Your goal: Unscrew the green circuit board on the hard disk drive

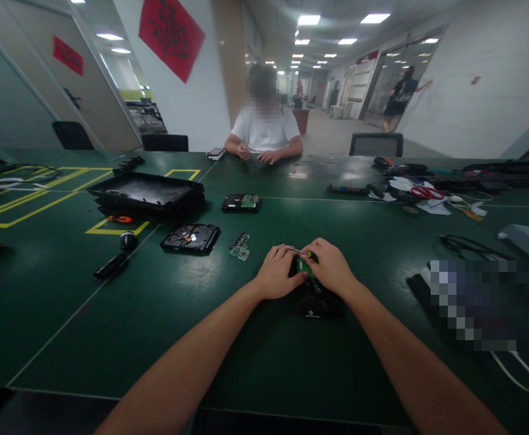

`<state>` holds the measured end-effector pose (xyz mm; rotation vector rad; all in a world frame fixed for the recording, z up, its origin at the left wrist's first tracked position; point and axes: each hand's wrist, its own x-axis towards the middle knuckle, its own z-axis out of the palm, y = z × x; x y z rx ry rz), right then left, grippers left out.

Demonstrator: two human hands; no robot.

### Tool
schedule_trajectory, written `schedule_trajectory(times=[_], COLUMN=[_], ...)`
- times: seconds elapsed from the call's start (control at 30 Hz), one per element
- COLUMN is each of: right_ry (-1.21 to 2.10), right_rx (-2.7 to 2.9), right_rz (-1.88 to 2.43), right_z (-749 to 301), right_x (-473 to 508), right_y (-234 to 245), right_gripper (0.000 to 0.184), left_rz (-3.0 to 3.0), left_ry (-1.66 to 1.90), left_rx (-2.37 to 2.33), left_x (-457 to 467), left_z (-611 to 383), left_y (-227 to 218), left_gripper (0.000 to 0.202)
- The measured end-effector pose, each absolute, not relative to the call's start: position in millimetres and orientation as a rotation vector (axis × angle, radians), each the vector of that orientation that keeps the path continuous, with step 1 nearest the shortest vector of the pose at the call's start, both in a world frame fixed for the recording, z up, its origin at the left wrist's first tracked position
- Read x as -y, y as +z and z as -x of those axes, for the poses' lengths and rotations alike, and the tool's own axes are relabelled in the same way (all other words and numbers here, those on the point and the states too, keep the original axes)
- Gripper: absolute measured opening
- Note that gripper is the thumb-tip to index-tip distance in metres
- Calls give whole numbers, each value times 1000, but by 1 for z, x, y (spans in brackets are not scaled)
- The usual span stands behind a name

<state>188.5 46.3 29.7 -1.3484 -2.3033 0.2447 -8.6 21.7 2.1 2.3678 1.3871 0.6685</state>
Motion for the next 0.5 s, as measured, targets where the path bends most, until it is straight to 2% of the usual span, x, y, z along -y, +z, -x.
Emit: schedule_trajectory(times=[0.2, 0.5], right_ry=[138, 225], right_rx=[2089, 2252], right_rz=[1481, 1346], right_z=[-216, -203], right_x=[-51, -41], right_y=[29, 30], right_gripper=[13, 11], left_rz=[-2366, -2388], left_ry=[684, 688], left_rx=[-1378, -1346], left_x=[-20, -20], left_z=[9, 9], left_y=[3, 4], left_gripper=[56, 55])
